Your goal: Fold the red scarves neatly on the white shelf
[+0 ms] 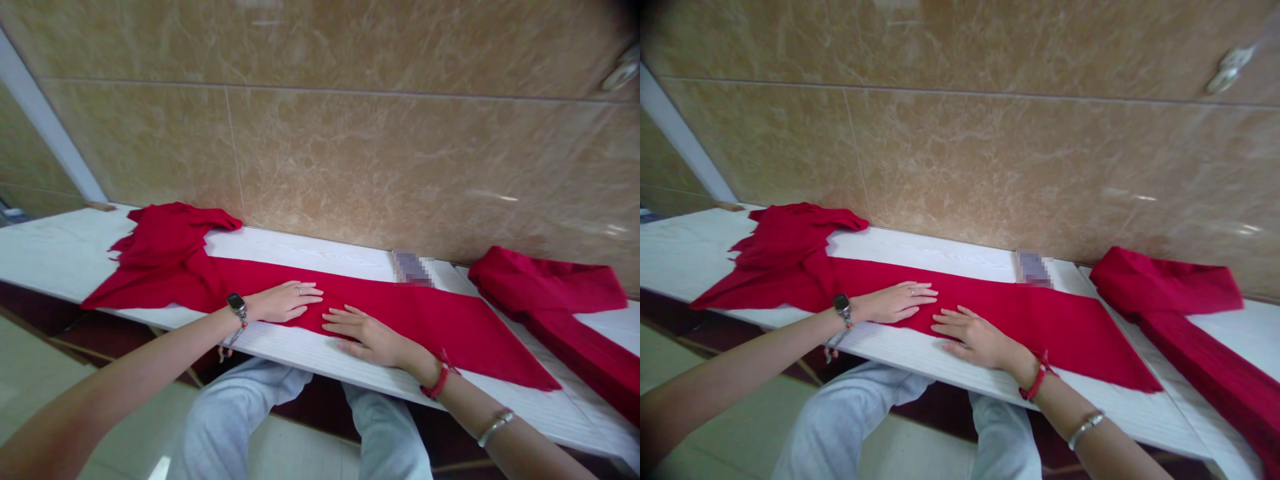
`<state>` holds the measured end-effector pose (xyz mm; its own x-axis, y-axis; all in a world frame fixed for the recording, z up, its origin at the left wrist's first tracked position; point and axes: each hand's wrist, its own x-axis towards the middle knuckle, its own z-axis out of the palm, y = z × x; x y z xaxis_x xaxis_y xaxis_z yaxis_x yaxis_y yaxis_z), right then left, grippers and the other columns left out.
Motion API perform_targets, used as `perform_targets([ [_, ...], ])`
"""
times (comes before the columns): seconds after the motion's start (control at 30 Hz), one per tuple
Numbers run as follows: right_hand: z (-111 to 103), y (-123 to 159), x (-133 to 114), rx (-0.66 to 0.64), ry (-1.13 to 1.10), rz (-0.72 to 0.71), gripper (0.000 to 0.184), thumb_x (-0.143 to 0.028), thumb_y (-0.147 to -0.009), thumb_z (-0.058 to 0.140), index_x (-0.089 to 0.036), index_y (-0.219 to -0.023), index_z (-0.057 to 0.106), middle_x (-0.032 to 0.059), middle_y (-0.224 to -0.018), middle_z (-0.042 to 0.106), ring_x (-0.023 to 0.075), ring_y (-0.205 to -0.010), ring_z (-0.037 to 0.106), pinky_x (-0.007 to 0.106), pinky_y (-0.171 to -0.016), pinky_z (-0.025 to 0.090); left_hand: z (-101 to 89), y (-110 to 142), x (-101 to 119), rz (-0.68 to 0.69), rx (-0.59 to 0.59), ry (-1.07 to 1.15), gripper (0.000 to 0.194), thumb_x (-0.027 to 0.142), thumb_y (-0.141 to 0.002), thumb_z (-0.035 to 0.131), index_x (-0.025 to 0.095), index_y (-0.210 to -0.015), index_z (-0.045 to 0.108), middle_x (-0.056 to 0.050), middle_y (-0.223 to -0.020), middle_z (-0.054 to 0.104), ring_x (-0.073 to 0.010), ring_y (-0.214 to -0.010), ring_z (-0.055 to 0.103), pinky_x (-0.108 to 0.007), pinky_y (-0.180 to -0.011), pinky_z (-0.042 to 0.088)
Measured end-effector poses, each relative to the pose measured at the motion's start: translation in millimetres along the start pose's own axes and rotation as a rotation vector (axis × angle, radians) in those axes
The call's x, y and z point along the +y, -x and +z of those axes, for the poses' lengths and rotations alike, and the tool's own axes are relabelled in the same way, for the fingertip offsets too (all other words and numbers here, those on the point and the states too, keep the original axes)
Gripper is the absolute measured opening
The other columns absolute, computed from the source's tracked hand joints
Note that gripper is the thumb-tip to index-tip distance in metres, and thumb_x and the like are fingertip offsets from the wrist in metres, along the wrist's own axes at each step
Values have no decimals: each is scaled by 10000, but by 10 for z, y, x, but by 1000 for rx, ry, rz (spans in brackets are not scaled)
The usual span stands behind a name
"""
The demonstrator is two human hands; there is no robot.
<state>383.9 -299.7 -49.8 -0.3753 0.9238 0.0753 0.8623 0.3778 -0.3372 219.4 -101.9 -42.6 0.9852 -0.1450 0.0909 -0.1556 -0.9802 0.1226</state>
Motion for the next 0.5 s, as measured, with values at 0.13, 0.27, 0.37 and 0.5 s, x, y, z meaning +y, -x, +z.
perform_targets([
  [0.13, -11, 0, -17, -10, 1, -6, 474, -407, -916, 346, -222, -1352, 365, 72, -1402, 364, 192, -1311, 274, 450, -1094, 141, 41, -240, -128, -10, -8, 20, 375, 258, -926, 326, 243, -1277, 456, -19, -1346, 443, -152, -1251, 355, -310, -1044, 238],
  [0.27, -22, -6, -36, -22, 19, -7, 474, -392, -922, 326, -211, -1359, 352, 78, -1400, 366, 191, -1309, 279, 455, -1091, 140, 24, -488, -291, -76, -98, -23, 385, 322, -935, 298, 270, -1292, 434, -16, -1387, 391, -179, -1270, 330, -369, -1037, 242],
  [0.37, -35, -8, -50, -22, 17, -8, 473, -385, -920, 334, -217, -1362, 346, 75, -1403, 363, 189, -1315, 264, 449, -1091, 137, 41, -596, -344, -240, -92, -98, 411, 358, -931, 306, 264, -1323, 387, -45, -1414, 347, -237, -1304, 266, -474, -1030, 215],
  [0.5, -41, -1, -59, -16, 14, -8, 465, -376, -917, 347, -220, -1354, 363, 73, -1398, 374, 187, -1310, 276, 444, -1093, 136, 120, -603, -280, -175, -16, -99, 425, 306, -928, 311, 253, -1349, 346, -43, -1465, 230, -241, -1348, 142, -476, -1053, 163],
])
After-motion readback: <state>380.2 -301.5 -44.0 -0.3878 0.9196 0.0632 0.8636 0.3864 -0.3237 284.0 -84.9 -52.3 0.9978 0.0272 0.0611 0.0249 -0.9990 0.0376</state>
